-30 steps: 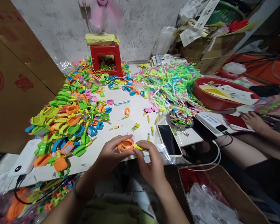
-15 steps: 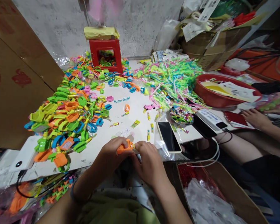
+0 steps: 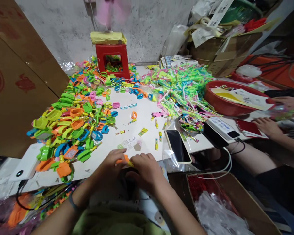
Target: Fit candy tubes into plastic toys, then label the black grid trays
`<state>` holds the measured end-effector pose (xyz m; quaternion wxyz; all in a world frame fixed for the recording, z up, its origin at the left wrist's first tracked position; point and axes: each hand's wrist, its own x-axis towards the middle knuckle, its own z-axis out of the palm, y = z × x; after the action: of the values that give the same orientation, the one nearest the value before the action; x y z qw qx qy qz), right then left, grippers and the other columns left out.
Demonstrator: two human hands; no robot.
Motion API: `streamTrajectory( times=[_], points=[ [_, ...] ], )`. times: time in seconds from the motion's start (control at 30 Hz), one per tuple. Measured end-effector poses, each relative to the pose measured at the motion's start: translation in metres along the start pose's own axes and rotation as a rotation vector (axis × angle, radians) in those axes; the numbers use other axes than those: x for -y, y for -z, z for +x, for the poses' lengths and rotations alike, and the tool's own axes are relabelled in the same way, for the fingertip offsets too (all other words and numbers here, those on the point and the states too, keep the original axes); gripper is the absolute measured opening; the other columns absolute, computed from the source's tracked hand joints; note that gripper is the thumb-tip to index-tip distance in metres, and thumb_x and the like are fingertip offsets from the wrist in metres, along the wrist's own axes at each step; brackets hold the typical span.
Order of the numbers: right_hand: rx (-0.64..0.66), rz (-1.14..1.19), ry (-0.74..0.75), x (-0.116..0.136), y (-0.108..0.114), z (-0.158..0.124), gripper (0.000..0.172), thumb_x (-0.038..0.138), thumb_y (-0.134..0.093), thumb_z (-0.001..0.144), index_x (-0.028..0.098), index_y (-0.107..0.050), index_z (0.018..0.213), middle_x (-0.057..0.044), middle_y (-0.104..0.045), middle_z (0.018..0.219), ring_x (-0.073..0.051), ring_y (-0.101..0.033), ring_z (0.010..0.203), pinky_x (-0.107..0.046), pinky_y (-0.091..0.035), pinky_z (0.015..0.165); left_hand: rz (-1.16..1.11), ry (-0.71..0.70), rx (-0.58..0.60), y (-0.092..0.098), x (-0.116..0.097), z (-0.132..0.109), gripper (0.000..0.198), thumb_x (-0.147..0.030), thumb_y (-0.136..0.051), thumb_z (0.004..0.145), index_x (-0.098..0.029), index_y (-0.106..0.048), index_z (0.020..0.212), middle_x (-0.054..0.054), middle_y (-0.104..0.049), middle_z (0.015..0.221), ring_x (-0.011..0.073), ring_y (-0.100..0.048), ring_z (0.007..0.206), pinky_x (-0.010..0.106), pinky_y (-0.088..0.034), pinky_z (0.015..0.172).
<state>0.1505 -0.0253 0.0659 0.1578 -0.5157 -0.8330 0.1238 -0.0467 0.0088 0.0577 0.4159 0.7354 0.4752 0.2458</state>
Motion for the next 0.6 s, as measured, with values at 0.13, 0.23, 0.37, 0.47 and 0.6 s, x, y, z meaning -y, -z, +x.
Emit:
streamTrajectory(
  times=[0.13, 0.23, 0.37, 0.47, 0.6],
  points=[
    [-0.116, 0.219, -0.097, -0.043, -0.002, 0.023, 0.034, 0.034, -0.053, 0.094, 0.023, -0.053, 0.126, -0.007, -0.066, 0.114, -0.020, -0.060, 0.104, -0.031, -0.040, 0.086, 0.185, -0.005, -0.215, 0.053, 0.002, 0.006, 0.024, -0.040, -0.054, 0.084, -0.022, -0.058, 0.068, 0.009, -0.058, 0.137, 0.0333, -0.036, 0.139, 0.057, -0.026, 0.112],
    [-0.146, 0.007, -0.367, -0.073, -0.007, 0.045, 0.031, 0.036, -0.046, 0.098, 0.025, -0.058, 0.124, -0.009, -0.064, 0.112, -0.027, -0.056, 0.107, -0.039, -0.037, 0.088, 0.357, -0.053, -0.437, 0.112, -0.003, 0.014, 0.024, -0.039, -0.053, 0.085, -0.022, -0.054, 0.069, 0.006, -0.058, 0.138, 0.0317, -0.030, 0.142, 0.057, -0.024, 0.114],
    [-0.076, -0.195, -0.409, -0.084, -0.013, 0.065, 0.029, 0.038, -0.044, 0.098, 0.024, -0.062, 0.116, -0.010, -0.063, 0.106, -0.029, -0.057, 0.100, -0.042, -0.033, 0.086, 0.674, -0.064, -0.824, 0.195, 0.000, 0.041, 0.020, -0.032, -0.052, 0.086, -0.018, -0.054, 0.072, 0.011, -0.063, 0.129, 0.0316, -0.043, 0.132, 0.055, -0.027, 0.112],
    [-0.051, -0.237, -0.412, -0.082, -0.014, 0.073, 0.026, 0.036, -0.046, 0.097, 0.020, -0.062, 0.108, -0.012, -0.064, 0.104, -0.029, -0.058, 0.097, -0.043, -0.032, 0.085, 0.852, 0.188, -0.869, 0.243, 0.009, 0.065, 0.029, -0.037, -0.049, 0.091, -0.011, -0.060, 0.087, 0.016, -0.065, 0.120, 0.0311, -0.053, 0.119, 0.062, -0.017, 0.112],
    [-0.064, -0.226, -0.439, -0.081, -0.013, 0.074, 0.018, 0.028, -0.050, 0.095, 0.014, -0.060, 0.100, -0.013, -0.067, 0.095, -0.028, -0.061, 0.090, -0.042, -0.032, 0.085, 0.960, 0.384, -0.786, 0.254, 0.006, 0.093, 0.054, -0.050, -0.058, 0.084, 0.002, -0.061, 0.100, 0.024, -0.061, 0.120, 0.0420, -0.042, 0.127, 0.069, -0.011, 0.110]
  ],
)
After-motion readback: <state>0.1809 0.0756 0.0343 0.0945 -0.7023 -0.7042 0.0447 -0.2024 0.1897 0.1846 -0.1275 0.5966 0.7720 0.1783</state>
